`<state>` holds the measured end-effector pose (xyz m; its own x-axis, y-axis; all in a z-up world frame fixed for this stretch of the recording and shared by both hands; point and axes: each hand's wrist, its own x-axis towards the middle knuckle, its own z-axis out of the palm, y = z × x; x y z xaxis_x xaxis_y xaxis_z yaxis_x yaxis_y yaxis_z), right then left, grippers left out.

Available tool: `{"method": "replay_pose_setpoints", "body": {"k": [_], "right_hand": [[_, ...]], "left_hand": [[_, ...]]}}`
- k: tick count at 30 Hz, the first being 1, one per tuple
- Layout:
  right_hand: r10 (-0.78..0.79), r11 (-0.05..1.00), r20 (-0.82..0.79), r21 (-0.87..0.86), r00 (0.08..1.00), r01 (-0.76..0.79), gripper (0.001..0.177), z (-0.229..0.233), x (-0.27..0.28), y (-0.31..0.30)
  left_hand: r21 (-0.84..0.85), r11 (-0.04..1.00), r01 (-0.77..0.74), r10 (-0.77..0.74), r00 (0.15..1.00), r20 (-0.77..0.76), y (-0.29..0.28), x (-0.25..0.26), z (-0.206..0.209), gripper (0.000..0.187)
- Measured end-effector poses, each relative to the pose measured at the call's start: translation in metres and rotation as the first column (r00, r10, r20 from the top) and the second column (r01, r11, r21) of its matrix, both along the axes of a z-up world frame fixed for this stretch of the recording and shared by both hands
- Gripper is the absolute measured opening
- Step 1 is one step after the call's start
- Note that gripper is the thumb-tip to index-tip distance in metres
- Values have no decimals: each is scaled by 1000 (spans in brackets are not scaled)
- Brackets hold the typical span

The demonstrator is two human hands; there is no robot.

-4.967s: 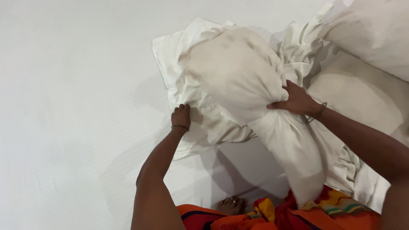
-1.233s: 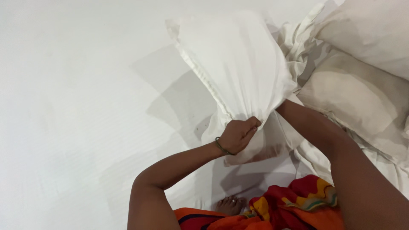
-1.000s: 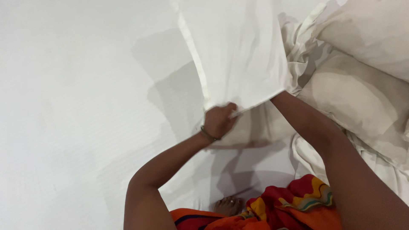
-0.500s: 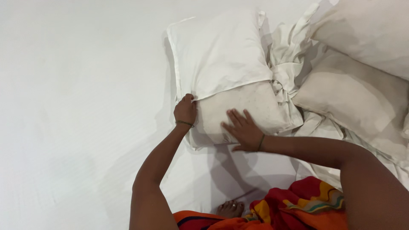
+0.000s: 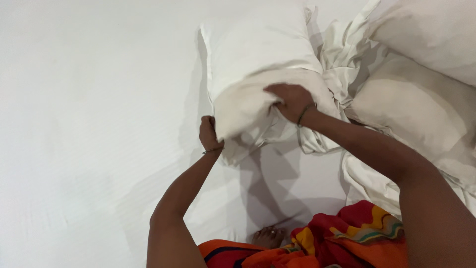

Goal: The person places pillows on a bed, then inserts each pillow into a white pillowcase one at a time. They smooth the cases and adjust the pillows, repeating the process for several pillows.

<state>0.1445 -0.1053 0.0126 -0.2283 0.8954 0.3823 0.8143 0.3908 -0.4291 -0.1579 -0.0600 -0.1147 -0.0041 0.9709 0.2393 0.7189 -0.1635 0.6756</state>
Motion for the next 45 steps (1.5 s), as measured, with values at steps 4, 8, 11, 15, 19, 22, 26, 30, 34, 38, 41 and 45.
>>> {"method": "replay_pose_setpoints", "body": {"k": [4, 8, 11, 15, 19, 22, 26, 30, 34, 38, 41, 45], "right_hand": [[-74, 997, -104, 25, 992, 77, 44, 42, -1, 13], [-40, 995, -60, 87, 997, 45, 45, 46, -10, 18], [-15, 994, 4, 107, 1000, 15, 47, 38, -15, 17], [-8, 998, 42, 60, 999, 6, 49, 34, -14, 13], [-26, 1000, 90, 1, 996, 26, 66, 35, -15, 9], [-25, 998, 201, 63, 979, 12, 74, 34, -19, 6], [-6, 1000, 250, 21, 968, 1, 70, 27, -16, 2], [165, 962, 345, 151, 924, -228, 67, 13, -20, -2], [380, 867, 512, 94, 771, -490, 60, -16, -27, -7], [424, 872, 571, -48, 703, -487, 53, -43, -37, -15], [526, 850, 679, -388, 513, -358, 48, -50, -60, -12], [606, 795, 696, -537, 385, -282, 66, -81, -83, -8]], "left_hand": [[81, 867, 491, -419, 808, -414, -19, 3, 8, 13], [211, 455, 865, -617, 477, -626, -18, 35, 15, 24], [77, 558, 827, -505, 411, -759, -10, 65, -3, 34], [-313, 791, 525, -595, 542, -594, 14, 77, -19, 45], [-419, 756, 504, -651, 507, -564, 48, 72, -18, 42], [-516, 706, 484, -705, 412, -578, 55, 63, -13, 40], [-689, 558, 462, -818, 165, -551, 14, 51, -2, 38], [-738, 411, 535, -902, 120, -415, -33, 35, 24, 35], [-675, 415, 609, -904, 196, -379, -49, 19, 63, 36], [-648, 491, 582, -862, 216, -460, -48, 13, 99, 31], [-507, 517, 690, -825, 245, -509, -51, 24, 100, 30], [-369, 437, 820, -840, 226, -493, -57, 56, 80, 23]]}}
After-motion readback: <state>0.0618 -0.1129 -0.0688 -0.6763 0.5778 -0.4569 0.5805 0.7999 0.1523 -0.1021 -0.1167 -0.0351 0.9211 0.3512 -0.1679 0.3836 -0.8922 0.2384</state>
